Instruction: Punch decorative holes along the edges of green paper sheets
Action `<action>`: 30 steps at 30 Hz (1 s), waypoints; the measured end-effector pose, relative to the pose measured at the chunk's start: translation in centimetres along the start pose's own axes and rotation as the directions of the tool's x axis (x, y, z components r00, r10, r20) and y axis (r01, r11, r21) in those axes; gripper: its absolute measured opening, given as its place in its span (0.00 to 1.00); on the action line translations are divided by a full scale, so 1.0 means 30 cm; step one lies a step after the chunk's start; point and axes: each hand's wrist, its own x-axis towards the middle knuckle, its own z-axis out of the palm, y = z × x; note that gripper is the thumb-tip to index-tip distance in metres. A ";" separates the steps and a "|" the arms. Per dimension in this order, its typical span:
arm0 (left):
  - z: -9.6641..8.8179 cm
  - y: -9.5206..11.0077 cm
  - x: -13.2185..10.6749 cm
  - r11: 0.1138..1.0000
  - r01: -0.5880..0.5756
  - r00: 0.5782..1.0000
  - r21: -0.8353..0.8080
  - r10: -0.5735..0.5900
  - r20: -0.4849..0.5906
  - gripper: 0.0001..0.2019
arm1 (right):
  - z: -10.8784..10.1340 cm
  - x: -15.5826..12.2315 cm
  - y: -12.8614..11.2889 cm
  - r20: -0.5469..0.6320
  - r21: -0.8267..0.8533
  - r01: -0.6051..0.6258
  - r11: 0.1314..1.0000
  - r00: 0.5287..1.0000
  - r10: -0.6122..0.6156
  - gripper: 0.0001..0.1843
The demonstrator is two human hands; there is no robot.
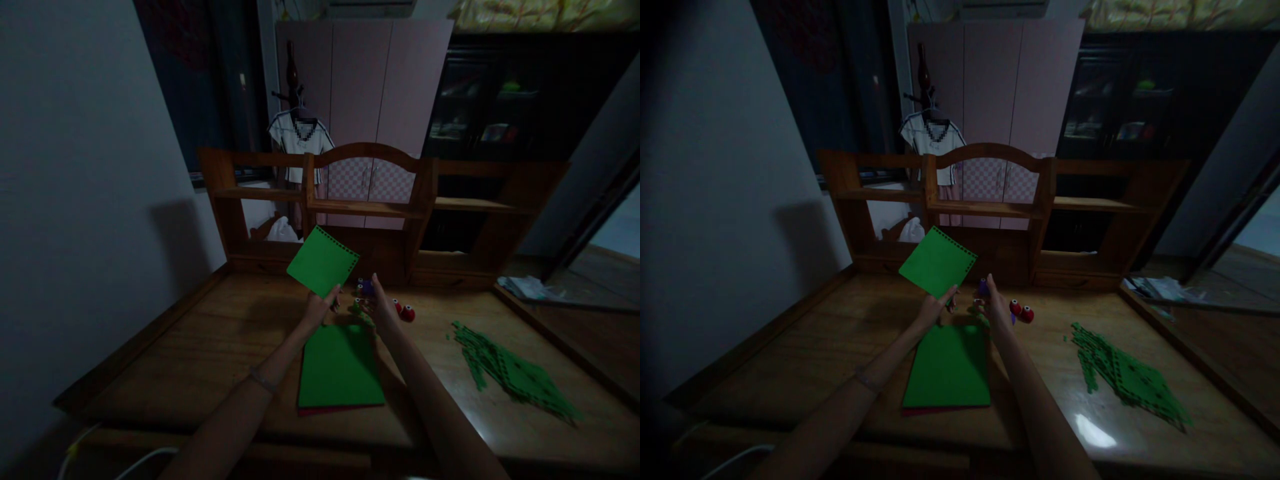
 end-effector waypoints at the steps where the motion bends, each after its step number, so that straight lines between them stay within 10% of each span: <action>1: 0.000 0.003 -0.001 1.000 0.005 1.000 0.002 -0.005 0.000 0.18 | 0.002 -0.002 -0.002 0.010 0.000 -0.013 1.000 1.000 0.013 0.28; 30: 0.000 0.000 0.001 1.000 -0.026 1.000 -0.012 0.026 0.004 0.18 | -0.010 0.012 0.009 0.124 0.082 -0.132 0.988 0.985 0.121 0.29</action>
